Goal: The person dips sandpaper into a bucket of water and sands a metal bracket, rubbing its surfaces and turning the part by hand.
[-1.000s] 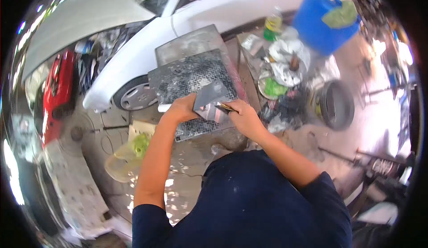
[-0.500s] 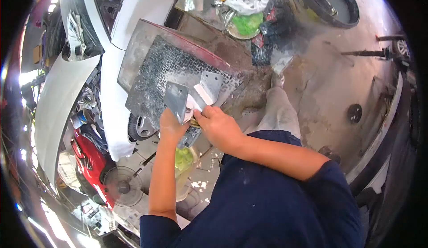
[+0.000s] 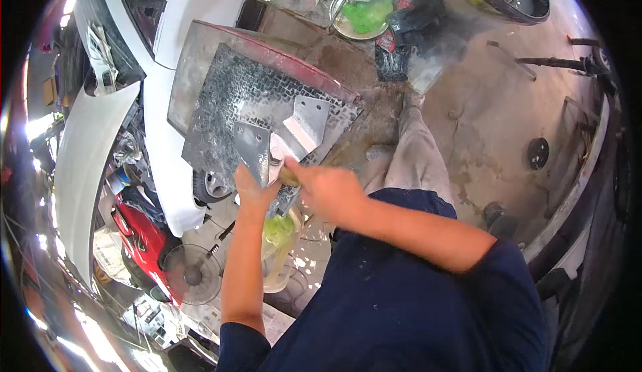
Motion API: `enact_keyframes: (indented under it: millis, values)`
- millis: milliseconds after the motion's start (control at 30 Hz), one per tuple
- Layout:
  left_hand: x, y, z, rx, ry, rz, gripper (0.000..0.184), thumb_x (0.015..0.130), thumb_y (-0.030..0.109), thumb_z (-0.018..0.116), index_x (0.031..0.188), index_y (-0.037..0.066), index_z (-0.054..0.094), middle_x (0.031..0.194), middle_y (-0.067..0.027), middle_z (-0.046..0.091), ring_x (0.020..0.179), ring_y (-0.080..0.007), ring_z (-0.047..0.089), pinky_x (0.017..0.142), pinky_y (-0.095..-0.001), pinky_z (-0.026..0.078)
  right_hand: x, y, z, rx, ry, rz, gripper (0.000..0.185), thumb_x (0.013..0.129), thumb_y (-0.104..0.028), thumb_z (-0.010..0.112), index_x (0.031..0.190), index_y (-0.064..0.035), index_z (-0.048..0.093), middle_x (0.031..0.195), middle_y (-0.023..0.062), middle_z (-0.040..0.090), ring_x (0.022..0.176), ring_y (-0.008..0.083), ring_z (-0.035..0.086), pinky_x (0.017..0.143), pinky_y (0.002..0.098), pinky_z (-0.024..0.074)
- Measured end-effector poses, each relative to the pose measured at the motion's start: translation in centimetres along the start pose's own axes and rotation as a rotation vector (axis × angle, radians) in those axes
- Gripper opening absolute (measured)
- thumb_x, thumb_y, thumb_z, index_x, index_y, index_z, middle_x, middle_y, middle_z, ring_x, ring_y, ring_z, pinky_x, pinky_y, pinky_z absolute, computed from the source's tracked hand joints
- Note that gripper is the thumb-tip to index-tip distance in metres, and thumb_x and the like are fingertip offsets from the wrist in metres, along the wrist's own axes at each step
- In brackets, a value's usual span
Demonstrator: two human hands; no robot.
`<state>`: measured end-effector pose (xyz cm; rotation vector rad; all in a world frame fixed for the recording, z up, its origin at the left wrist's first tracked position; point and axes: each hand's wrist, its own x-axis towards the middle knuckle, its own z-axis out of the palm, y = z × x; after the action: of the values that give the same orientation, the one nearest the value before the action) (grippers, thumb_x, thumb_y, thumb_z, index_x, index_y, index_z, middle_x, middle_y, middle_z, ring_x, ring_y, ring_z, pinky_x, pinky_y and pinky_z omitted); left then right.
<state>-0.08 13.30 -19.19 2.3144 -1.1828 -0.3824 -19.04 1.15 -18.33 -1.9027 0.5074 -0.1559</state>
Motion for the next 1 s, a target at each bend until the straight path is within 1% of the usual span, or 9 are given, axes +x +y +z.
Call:
enact_keyframes:
  millis: [67, 200, 267, 567, 667, 767, 867, 933, 1000]
  values:
    - [0.1, 0.7, -0.6, 0.083, -0.011, 0.069, 0.053, 0.071, 0.015, 0.087, 0.12, 0.007, 0.068, 0.108, -0.0159, 0.075, 0.098, -0.0394, 0.074, 0.085, -0.0443, 0.058, 0.8, 0.8, -0.3, 0.025, 0.029, 0.005, 0.059, 0.089, -0.017, 0.064, 0.147, -0.0101, 0.057, 0.096, 0.0154, 0.074, 0.082, 0.0373, 0.073, 0.069, 0.0493, 0.0582]
    - [-0.4, -0.2, 0.1, -0.11, -0.004, -0.095, 0.053, 0.072, 0.014, 0.087, 0.12, 0.004, 0.067, 0.108, -0.0185, 0.074, 0.1, -0.0414, 0.073, 0.086, -0.0451, 0.058, 0.2, -1.0, -1.1, 0.021, -0.044, -0.002, 0.057, 0.089, -0.017, 0.064, 0.146, -0.0101, 0.058, 0.099, 0.0152, 0.074, 0.084, 0.0365, 0.073, 0.068, 0.0493, 0.0581]
    - [-0.2, 0.0, -0.5, 0.022, -0.026, -0.024, 0.052, 0.073, 0.013, 0.086, 0.121, 0.003, 0.067, 0.108, -0.0195, 0.074, 0.102, -0.0417, 0.072, 0.086, -0.046, 0.057, 1.4, 0.9, -0.7, -0.007, 0.01, -0.005, 0.057, 0.09, -0.017, 0.064, 0.145, -0.0102, 0.058, 0.099, 0.015, 0.074, 0.084, 0.0361, 0.073, 0.068, 0.0491, 0.0581]
    - [0.6, 0.5, -0.8, 0.061, -0.013, 0.128, 0.057, 0.07, 0.011, 0.086, 0.124, 0.004, 0.067, 0.113, -0.0187, 0.074, 0.106, -0.0433, 0.071, 0.091, -0.047, 0.056, 0.8, -0.9, -0.6, -0.006, -0.071, 0.037, 0.056, 0.09, -0.016, 0.063, 0.145, -0.009, 0.058, 0.097, 0.0151, 0.074, 0.081, 0.0372, 0.073, 0.067, 0.0498, 0.0581]
    - [0.3, 0.8, -1.3, 0.094, -0.143, 0.018, 0.062, 0.083, 0.013, 0.085, 0.135, -0.001, 0.055, 0.121, -0.0137, 0.069, 0.109, -0.0253, 0.069, 0.094, -0.0373, 0.055, 0.1, 0.2, -0.1, -0.004, 0.009, -0.039, 0.058, 0.09, -0.018, 0.062, 0.147, -0.0083, 0.056, 0.098, 0.0155, 0.075, 0.082, 0.0371, 0.073, 0.067, 0.0498, 0.0581]
    - [0.6, 0.7, -1.0, 0.074, -0.125, -0.048, 0.06, 0.07, 0.012, 0.088, 0.125, 0.003, 0.066, 0.119, -0.0179, 0.073, 0.109, -0.039, 0.071, 0.094, -0.0449, 0.055, 0.5, 0.3, 0.1, 0.028, -0.01, 0.0, 0.061, 0.09, -0.018, 0.063, 0.15, -0.0088, 0.054, 0.102, 0.0155, 0.076, 0.084, 0.0352, 0.074, 0.069, 0.0491, 0.0589]
    - [0.2, -0.3, -0.6, -0.38, -0.035, -0.291, 0.055, 0.075, 0.01, 0.086, 0.125, 0.002, 0.065, 0.121, -0.0178, 0.072, 0.11, -0.0368, 0.071, 0.096, -0.0444, 0.055, 0.4, 0.4, -0.6, 0.014, -0.046, -0.055, 0.062, 0.089, -0.017, 0.063, 0.15, -0.0102, 0.055, 0.104, 0.0145, 0.076, 0.085, 0.0344, 0.074, 0.07, 0.0486, 0.0596]
    - [0.3, -0.8, -1.4, 0.102, -0.152, 0.028, 0.054, 0.084, 0.01, 0.082, 0.131, -0.001, 0.059, 0.118, -0.0162, 0.071, 0.109, -0.0318, 0.07, 0.098, -0.0422, 0.055, 0.4, 1.0, -0.5, -0.007, -0.047, -0.059, 0.062, 0.089, -0.016, 0.064, 0.15, -0.0124, 0.055, 0.105, 0.0132, 0.075, 0.087, 0.0338, 0.074, 0.07, 0.048, 0.0598]
    - [0.8, -0.4, -1.3, 0.267, -0.132, 0.217, 0.055, 0.087, 0.012, 0.08, 0.135, -0.002, 0.054, 0.118, -0.0155, 0.071, 0.108, -0.03, 0.07, 0.098, -0.0419, 0.055, 0.7, 1.7, 0.0, -0.022, -0.018, -0.012, 0.063, 0.088, -0.016, 0.065, 0.15, -0.0158, 0.056, 0.106, 0.0115, 0.075, 0.088, 0.0331, 0.074, 0.07, 0.0473, 0.0599]
